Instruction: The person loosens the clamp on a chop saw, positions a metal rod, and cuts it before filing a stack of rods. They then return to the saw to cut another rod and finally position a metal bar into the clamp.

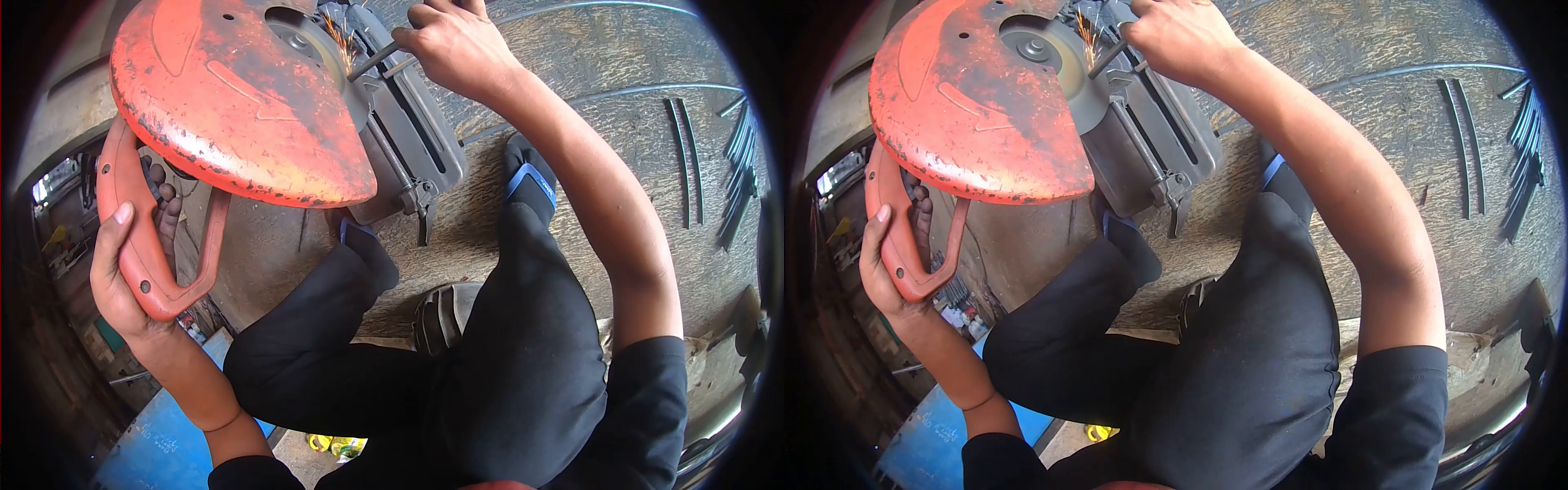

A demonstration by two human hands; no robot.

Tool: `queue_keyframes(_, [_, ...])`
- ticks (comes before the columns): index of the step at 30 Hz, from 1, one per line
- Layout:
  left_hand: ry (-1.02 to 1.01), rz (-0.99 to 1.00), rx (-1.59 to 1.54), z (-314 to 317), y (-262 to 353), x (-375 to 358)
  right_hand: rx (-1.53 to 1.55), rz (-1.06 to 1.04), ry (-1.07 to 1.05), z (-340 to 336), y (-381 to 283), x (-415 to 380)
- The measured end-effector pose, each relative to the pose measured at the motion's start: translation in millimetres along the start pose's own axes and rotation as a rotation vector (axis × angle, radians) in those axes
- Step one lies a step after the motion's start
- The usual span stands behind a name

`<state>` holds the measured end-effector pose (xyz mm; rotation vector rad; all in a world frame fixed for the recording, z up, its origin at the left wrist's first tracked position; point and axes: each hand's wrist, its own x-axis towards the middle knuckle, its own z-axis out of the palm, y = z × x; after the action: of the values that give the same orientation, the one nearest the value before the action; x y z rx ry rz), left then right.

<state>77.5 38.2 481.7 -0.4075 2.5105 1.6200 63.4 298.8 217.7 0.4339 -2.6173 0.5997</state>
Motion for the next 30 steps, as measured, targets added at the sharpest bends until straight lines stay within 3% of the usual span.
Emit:
queue_keyframes(5, [0.018,-0.003,-0.003,2.5,0.3,-1.6,-0.003,-0.004,-0.018,-5.6,0.6,-11.7])
queue_keyframes(9, [-0.033,-0.019,-0.038,-4.8,-0.5,0.1,0.284,0.193,-0.053,8.1,4.9,-46.2])
queue_keyframes(12, [-0.088,-0.021,-0.094,-8.5,-2.5,1.2,0.849,0.741,-0.339,14.1,5.4,-71.7])
queue_keyframes(15, [-0.133,-0.024,-0.123,-4.5,-2.1,0.3,1.374,0.86,-0.262,37.5,1.0,-97.9])
queue_keyframes(18, [-0.117,0.006,-0.082,0.3,-1.2,-0.6,1.558,0.874,-0.278,25.2,-7.7,-92.9])
queue_keyframes(30, [-0.102,-0.002,-0.091,-2.4,-3.2,0.2,1.646,0.903,-0.463,17.9,-10.3,-81.3])
